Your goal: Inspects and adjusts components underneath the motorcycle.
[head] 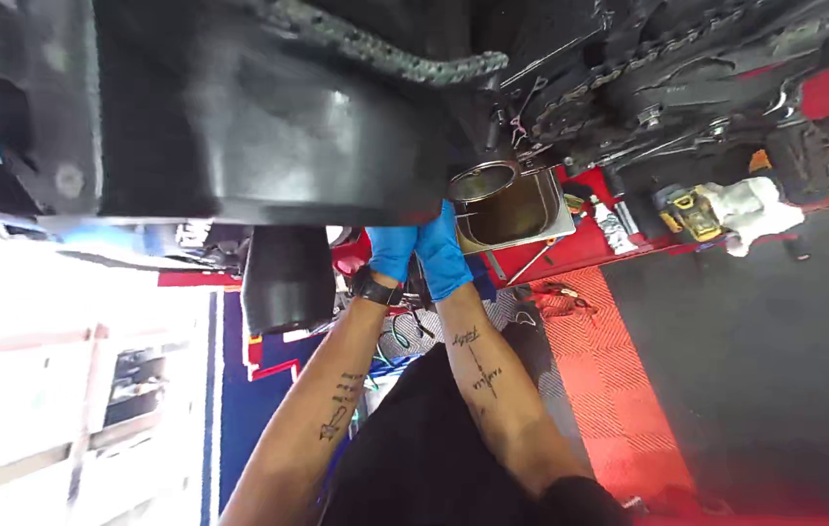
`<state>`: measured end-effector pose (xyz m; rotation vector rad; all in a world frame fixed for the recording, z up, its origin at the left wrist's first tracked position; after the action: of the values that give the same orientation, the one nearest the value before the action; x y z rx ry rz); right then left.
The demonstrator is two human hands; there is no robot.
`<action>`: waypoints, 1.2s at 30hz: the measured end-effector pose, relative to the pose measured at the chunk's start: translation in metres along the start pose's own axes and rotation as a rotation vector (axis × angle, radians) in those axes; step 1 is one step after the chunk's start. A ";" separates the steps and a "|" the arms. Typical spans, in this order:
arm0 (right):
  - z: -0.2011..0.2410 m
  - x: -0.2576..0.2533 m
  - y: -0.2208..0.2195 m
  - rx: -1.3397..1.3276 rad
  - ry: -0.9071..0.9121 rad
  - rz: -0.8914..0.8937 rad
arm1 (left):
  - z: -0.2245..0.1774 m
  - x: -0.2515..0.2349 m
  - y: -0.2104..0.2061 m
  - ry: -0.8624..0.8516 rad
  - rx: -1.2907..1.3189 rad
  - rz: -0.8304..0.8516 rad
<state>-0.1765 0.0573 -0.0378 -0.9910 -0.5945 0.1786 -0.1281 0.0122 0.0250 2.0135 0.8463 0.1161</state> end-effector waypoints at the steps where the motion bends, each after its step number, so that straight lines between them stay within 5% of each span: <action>1: -0.008 -0.008 0.004 -0.011 0.008 0.009 | 0.000 0.001 0.003 -0.045 -0.026 0.009; 6: -0.021 -0.015 0.004 -0.219 -0.013 -0.044 | 0.009 0.006 0.008 -0.247 -0.137 -0.075; 14: -0.019 -0.009 0.001 -0.319 -0.115 -0.024 | -0.001 -0.012 -0.003 -0.199 -0.044 -0.118; 20: 0.005 0.008 -0.006 -0.089 0.087 -0.098 | 0.000 -0.008 0.001 -0.164 -0.020 -0.006; 27: -0.011 0.005 0.003 0.025 0.220 -0.018 | -0.019 -0.005 0.003 -0.160 -0.066 -0.188; 30: -0.013 0.044 0.040 0.373 0.223 0.109 | -0.014 -0.006 0.002 -0.165 -0.181 -0.174; 33: -0.032 0.081 0.122 0.756 0.100 0.215 | -0.003 -0.011 -0.002 -0.138 -0.218 -0.170; 36: -0.042 0.092 0.222 1.168 0.024 0.027 | -0.002 -0.015 -0.001 -0.095 -0.156 -0.160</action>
<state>-0.0503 0.1853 -0.2022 0.1322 -0.3495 0.4678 -0.1408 0.0046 0.0288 1.7855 0.9055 -0.0045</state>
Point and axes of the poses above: each hand's wrist, its own x-axis away from the middle knuckle, its own y-axis out of the back of the hand, z = x × y, the point moved 5 cm from there along -x, towards the middle knuckle
